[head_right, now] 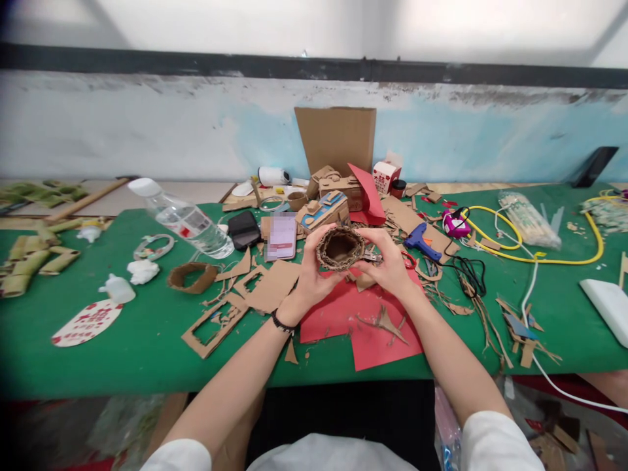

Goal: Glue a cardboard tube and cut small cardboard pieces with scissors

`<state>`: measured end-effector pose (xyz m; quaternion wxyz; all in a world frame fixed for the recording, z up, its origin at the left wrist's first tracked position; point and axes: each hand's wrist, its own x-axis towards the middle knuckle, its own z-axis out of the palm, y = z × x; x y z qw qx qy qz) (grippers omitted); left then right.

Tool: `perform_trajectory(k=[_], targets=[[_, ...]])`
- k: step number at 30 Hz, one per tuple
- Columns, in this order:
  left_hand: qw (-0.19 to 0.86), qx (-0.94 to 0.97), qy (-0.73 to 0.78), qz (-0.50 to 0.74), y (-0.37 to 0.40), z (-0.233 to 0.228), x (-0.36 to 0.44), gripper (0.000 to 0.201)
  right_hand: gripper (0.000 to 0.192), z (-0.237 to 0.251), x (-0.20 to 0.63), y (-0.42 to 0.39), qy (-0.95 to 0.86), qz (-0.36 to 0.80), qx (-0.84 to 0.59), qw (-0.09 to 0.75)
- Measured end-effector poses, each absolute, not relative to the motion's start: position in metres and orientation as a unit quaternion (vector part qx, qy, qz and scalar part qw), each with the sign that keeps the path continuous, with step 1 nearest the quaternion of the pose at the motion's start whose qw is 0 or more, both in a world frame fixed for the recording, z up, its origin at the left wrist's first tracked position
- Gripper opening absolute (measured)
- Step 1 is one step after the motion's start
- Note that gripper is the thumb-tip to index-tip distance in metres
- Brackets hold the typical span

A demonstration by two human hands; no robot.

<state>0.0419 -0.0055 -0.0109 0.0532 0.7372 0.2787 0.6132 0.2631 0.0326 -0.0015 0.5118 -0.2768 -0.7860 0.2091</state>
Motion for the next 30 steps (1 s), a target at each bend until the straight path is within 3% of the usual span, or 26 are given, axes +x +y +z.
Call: perform_trajectory(k=[13,18,30], targets=[[0.138,0.695,0.311,0.634,-0.002,-0.017,0.046,0.107,0.05,0.008,0.251,0.025,-0.809,0.136,-0.246,0.516],[0.171,0.69,0.283,0.644,0.002,-0.024,0.044,0.099,0.045,0.003,0.248,0.027,-0.801,0.106,-0.223,0.545],[0.221,0.663,0.273,0.661,0.003,-0.025,0.047,0.099,0.049,0.003,0.248,0.027,-0.802,0.088,-0.204,0.555]])
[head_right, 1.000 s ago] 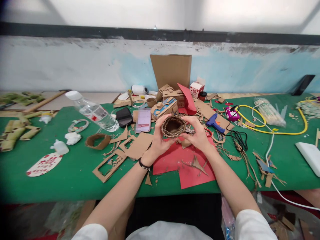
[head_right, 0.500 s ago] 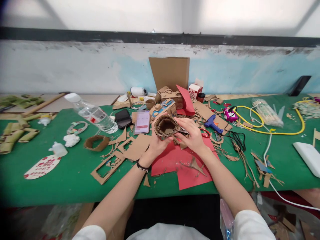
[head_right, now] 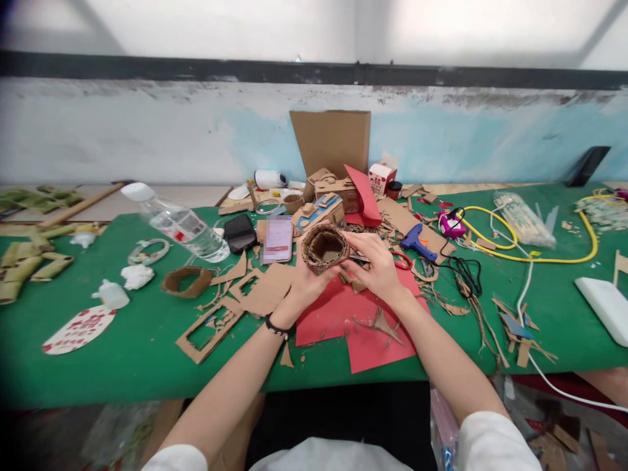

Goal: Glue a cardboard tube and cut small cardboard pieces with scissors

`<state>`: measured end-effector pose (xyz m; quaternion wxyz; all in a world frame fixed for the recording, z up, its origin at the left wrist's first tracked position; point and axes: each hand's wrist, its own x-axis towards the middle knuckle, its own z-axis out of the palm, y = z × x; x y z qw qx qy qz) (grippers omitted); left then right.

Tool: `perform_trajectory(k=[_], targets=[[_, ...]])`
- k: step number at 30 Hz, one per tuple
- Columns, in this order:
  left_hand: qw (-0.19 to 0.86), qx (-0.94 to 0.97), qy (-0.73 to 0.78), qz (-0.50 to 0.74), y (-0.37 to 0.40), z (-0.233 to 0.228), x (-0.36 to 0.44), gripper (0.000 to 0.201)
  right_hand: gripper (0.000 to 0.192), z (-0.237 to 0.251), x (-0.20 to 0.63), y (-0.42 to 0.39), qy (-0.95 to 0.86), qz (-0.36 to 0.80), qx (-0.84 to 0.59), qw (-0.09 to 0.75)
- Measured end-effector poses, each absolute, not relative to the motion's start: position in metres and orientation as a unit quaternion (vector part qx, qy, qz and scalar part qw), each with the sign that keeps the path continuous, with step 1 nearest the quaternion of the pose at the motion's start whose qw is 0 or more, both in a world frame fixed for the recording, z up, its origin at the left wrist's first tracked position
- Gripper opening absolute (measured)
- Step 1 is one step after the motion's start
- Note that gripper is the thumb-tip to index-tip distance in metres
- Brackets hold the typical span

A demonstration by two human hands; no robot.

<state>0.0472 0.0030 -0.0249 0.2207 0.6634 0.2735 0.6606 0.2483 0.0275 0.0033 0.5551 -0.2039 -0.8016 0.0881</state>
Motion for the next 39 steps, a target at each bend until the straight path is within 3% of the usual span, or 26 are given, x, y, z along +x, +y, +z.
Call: perform_trajectory(k=[4,12,23,33,39], targets=[[0.247,0.647,0.283,0.664,0.0,-0.019,0.046,0.107,0.052,0.004,0.247,0.025,-0.807,0.075,-0.197,0.551],[0.271,0.643,0.291,0.655,-0.002,-0.021,0.041,0.096,0.044,0.002,0.244,0.022,-0.802,0.067,-0.209,0.555],[0.256,0.647,0.285,0.66,0.0,-0.023,0.039,0.103,0.046,0.004,0.243,0.02,-0.805,0.077,-0.197,0.555],[0.305,0.665,0.26,0.63,-0.001,-0.015,0.044,0.128,0.05,0.006,0.246,0.022,-0.794,0.166,-0.198,0.55],[0.317,0.664,0.252,0.629,-0.001,-0.009,0.035,0.106,0.049,0.004,0.245,0.022,-0.804,0.165,-0.187,0.539]])
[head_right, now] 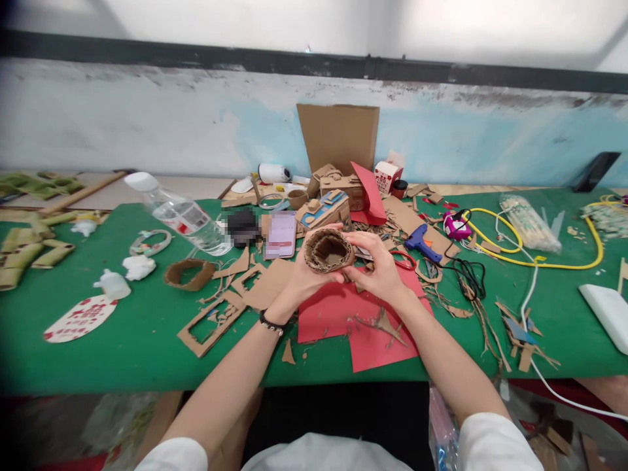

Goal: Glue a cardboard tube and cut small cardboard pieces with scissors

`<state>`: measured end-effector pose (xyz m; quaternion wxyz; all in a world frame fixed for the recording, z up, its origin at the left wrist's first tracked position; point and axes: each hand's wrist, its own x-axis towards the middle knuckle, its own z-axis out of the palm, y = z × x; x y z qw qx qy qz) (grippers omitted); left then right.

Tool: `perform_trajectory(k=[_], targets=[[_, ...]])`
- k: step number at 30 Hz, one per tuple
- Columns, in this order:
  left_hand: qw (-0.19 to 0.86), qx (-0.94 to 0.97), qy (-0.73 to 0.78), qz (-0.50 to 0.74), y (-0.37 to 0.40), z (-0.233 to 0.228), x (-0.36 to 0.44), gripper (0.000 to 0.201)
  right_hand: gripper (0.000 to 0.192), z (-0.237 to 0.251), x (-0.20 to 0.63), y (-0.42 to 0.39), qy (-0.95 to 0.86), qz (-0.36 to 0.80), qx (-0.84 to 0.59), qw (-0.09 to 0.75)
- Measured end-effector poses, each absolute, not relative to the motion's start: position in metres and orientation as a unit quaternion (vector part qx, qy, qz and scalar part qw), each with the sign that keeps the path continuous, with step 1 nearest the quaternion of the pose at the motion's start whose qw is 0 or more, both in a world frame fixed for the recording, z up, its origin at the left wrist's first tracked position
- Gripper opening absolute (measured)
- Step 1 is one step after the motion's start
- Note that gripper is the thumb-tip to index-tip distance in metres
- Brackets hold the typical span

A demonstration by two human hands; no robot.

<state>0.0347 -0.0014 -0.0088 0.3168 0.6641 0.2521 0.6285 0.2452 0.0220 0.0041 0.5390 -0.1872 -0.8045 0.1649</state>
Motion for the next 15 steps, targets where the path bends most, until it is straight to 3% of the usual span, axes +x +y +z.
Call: perform_trajectory(k=[15], targets=[[0.297,0.662,0.269,0.633,-0.0007,-0.0137,0.0334,0.098,0.047,-0.0022,0.2453,0.0226,-0.805,0.16,-0.205,0.533]])
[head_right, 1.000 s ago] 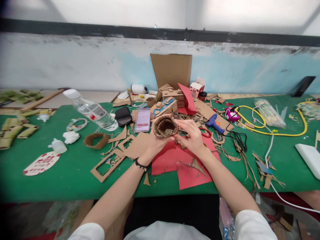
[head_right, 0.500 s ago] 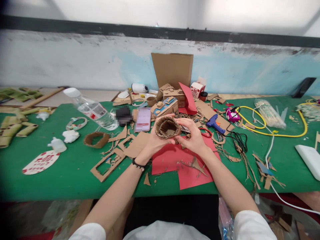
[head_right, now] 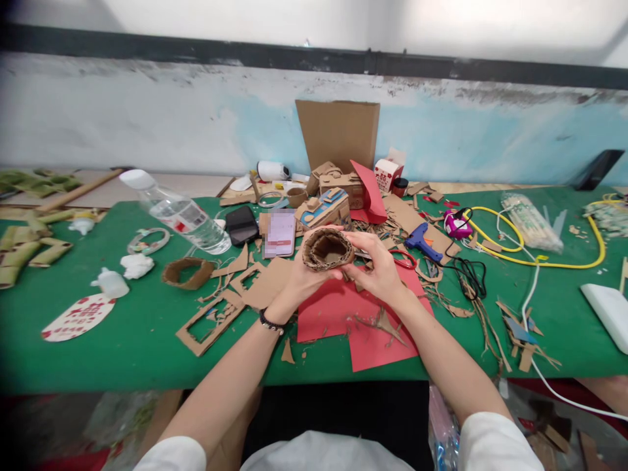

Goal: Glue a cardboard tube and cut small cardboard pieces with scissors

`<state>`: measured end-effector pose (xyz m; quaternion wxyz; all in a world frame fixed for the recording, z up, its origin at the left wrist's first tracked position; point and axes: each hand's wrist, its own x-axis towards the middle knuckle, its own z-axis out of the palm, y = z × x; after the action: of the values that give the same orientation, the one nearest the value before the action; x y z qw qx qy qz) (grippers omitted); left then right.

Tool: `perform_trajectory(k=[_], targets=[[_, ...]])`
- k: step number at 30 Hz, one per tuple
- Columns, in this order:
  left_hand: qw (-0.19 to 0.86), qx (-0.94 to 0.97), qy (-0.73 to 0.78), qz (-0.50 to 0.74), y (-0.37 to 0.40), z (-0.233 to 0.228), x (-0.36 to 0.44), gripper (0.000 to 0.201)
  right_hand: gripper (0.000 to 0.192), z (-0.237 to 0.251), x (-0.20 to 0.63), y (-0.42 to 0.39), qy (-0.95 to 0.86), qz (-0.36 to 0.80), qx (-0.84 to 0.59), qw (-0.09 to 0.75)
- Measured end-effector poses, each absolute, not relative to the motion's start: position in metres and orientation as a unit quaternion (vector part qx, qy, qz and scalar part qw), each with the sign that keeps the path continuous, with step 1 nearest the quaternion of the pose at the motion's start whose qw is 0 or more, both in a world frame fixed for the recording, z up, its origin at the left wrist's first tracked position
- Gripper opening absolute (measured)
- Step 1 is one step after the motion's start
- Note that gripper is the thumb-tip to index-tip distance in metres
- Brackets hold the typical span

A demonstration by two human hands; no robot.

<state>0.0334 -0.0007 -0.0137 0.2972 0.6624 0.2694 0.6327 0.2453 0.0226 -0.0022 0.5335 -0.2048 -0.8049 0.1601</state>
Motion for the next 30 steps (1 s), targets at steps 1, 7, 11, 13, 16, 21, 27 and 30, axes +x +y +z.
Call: perform_trajectory(k=[1,7,11,13,16,21,27,30], targets=[[0.299,0.662,0.27,0.632,-0.001,-0.014,0.033,0.097,0.048,-0.003,0.245,0.023,-0.805,0.16,-0.211,0.53],[0.288,0.658,0.28,0.637,0.001,-0.02,0.032,0.1,0.048,-0.002,0.244,0.022,-0.804,0.156,-0.203,0.537],[0.263,0.665,0.278,0.641,0.003,-0.023,0.031,0.1,0.048,-0.002,0.244,0.022,-0.805,0.149,-0.21,0.534],[0.249,0.67,0.284,0.639,0.003,-0.024,0.031,0.102,0.049,-0.002,0.244,0.021,-0.809,0.145,-0.22,0.526],[0.23,0.677,0.285,0.639,0.002,-0.025,0.032,0.103,0.049,-0.004,0.244,0.021,-0.813,0.139,-0.222,0.52],[0.215,0.678,0.304,0.634,0.001,-0.031,0.031,0.106,0.051,-0.005,0.241,0.021,-0.816,0.131,-0.19,0.529],[0.269,0.679,0.314,0.607,-0.002,-0.029,0.033,0.12,0.051,-0.004,0.243,0.021,-0.814,0.153,-0.241,0.506],[0.309,0.683,0.293,0.594,-0.006,-0.022,0.037,0.113,0.05,-0.006,0.246,0.024,-0.784,0.154,-0.262,0.541]])
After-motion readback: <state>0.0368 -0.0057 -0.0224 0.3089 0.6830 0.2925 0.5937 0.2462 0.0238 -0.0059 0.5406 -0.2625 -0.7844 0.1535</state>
